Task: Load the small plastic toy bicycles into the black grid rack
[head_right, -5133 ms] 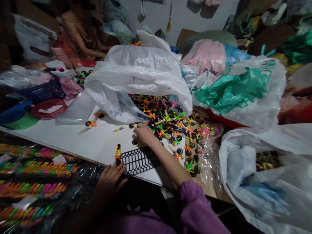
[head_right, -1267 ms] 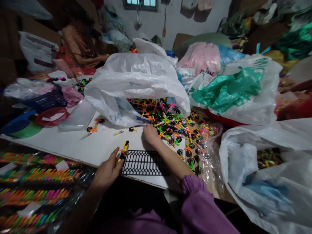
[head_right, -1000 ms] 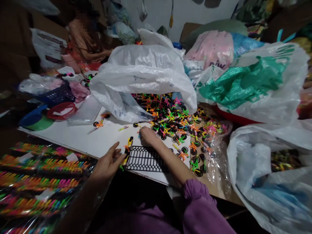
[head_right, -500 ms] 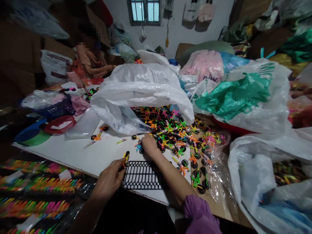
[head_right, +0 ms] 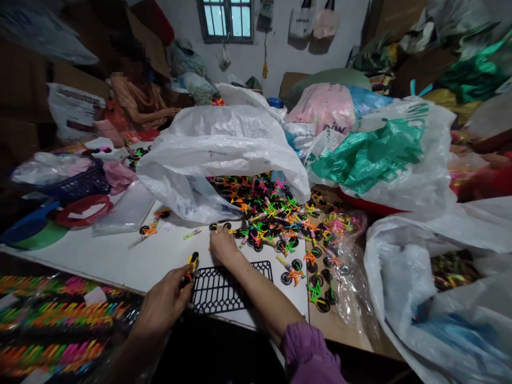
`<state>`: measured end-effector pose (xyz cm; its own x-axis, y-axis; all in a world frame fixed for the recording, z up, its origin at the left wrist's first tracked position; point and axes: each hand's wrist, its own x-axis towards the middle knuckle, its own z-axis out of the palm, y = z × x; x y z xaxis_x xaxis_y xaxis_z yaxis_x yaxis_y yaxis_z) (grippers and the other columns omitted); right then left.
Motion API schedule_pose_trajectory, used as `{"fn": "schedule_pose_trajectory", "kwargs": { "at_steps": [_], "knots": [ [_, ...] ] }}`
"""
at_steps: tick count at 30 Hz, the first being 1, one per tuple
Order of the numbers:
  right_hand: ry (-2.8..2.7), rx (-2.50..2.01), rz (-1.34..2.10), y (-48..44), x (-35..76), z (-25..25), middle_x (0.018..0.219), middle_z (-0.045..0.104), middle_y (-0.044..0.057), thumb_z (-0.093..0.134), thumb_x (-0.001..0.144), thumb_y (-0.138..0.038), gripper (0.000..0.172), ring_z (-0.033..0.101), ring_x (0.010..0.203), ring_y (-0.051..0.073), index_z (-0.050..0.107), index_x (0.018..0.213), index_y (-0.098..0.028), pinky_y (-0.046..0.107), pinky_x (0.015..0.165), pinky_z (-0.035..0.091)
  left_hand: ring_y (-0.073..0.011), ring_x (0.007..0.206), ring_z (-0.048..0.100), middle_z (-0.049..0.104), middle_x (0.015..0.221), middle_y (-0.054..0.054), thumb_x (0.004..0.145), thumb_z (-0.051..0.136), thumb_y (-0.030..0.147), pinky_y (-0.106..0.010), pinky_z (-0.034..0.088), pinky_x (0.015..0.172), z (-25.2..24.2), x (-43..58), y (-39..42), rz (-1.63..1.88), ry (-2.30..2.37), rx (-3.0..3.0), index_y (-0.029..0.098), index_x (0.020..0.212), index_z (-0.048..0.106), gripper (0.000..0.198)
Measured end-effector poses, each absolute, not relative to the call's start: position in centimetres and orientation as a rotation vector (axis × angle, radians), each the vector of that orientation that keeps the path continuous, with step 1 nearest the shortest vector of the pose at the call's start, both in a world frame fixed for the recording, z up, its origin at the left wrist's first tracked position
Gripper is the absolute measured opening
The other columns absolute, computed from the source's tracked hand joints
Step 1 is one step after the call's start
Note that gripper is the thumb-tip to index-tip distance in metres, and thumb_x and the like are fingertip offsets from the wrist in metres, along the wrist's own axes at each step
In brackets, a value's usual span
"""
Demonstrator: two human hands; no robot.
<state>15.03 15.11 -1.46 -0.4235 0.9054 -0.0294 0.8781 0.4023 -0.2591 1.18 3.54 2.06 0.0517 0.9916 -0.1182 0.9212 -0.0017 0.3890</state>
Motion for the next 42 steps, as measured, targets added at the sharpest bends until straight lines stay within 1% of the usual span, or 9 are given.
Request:
{"fn": "schedule_pose_trajectory", "kwargs": {
  "at_steps": [3,12,15,22,26,31,34,37,42],
  "knots": [
    [-2.524,-1.591,0.393,15.3,16.2,-0.7,0.108,0.054,0.011,0.04,0.083,-0.006,0.029,0.051,0.097,0.019,0.057,0.105,-0.013,0.025,0.078,0.043,-0.0207,0.102,0.056,0.058,0.115,-0.01,0.081,0.038,0.02,-0.034,0.043,0.089,1.8,0.9,3.2,0.293,1.919,1.968,0.013,0.12,0.048,0.04],
    [-2.495,-1.845,0.262,16.5,19.5,-1.6,0.099,0.059,0.018,0.047,0.081,-0.014,0.023,0.055,0.095,0.026,0.062,0.096,-0.006,0.032,0.08,0.042,-0.021,0.103,0.056,0.058,0.114,-0.01,0.08,0.041,0.021,-0.035,0.043,0.09,1.8,1.2,3.4,0.378,1.884,1.945,0.013,0.119,0.049,0.041],
    [-2.486,-1.858,0.29,16.7,19.7,-1.9,0.099,0.06,0.016,0.053,0.079,-0.018,0.021,0.056,0.093,0.024,0.061,0.096,-0.009,0.03,0.078,0.042,-0.0206,0.102,0.057,0.058,0.114,-0.01,0.08,0.041,0.02,-0.034,0.043,0.09,1.7,1.3,3.8,0.395,1.883,1.965,0.014,0.118,0.05,0.04],
    [-2.23,-1.393,0.419,16.5,21.4,-0.9,0.106,0.055,0.008,0.052,0.081,-0.019,0.026,0.049,0.099,0.018,0.052,0.107,-0.015,0.028,0.084,0.039,-0.0212,0.1,0.057,0.058,0.114,-0.01,0.083,0.041,0.028,-0.033,0.044,0.088,2.6,1.5,5.1,0.412,1.923,2.033,0.014,0.117,0.051,0.038],
    [-2.243,-1.29,0.463,16.2,20.7,-0.7,0.105,0.056,0.008,0.049,0.083,-0.015,0.027,0.05,0.098,0.017,0.052,0.11,-0.015,0.028,0.085,0.038,-0.0238,0.111,0.05,0.053,0.12,-0.01,0.083,0.044,0.035,-0.036,0.04,0.096,4.9,1.5,7.0,0.612,1.973,2.152,0.015,0.119,0.05,0.042],
    [-2.264,-1.139,0.461,15.4,19.9,0.2,0.109,0.058,0.006,0.043,0.088,-0.017,0.029,0.049,0.103,0.016,0.052,0.116,-0.02,0.03,0.09,0.034,-0.0216,0.126,0.037,0.037,0.138,-0.008,0.079,0.043,0.018,-0.036,0.032,0.104,6.5,2.5,12.8,0.575,1.626,2.4,0.017,0.127,0.044,0.048],
    [-2.089,-1.17,0.622,15.1,20.1,0.9,0.102,0.062,0.006,0.041,0.089,-0.022,0.026,0.053,0.097,0.017,0.058,0.108,-0.017,0.029,0.087,0.037,-0.0201,0.121,0.042,0.044,0.132,-0.009,0.076,0.044,0.019,-0.034,0.036,0.101,6.4,2.1,15.8,0.63,1.542,2.328,0.015,0.123,0.047,0.047],
    [-1.795,-1.186,0.882,14.6,20.3,1.0,0.089,0.064,0.004,0.04,0.088,-0.03,0.028,0.056,0.084,0.017,0.061,0.1,-0.016,0.027,0.077,0.042,-0.0186,0.108,0.052,0.054,0.121,-0.009,0.08,0.041,0.031,-0.031,0.043,0.09,5.7,0.0,16.8,0.802,1.773,2.082,0.014,0.122,0.047,0.046],
    [-1.28,-1.166,1.305,12.8,20.0,-0.4,0.08,0.061,0.001,0.051,0.077,-0.038,0.028,0.056,0.072,0.015,0.062,0.092,-0.017,0.025,0.063,0.046,-0.0171,0.076,0.062,0.068,0.082,-0.003,0.075,0.05,0.033,-0.027,0.046,0.072,3.6,-4.3,15.7,0.482,1.877,1.924,0.017,0.092,0.064,0.028]
  ]
}}
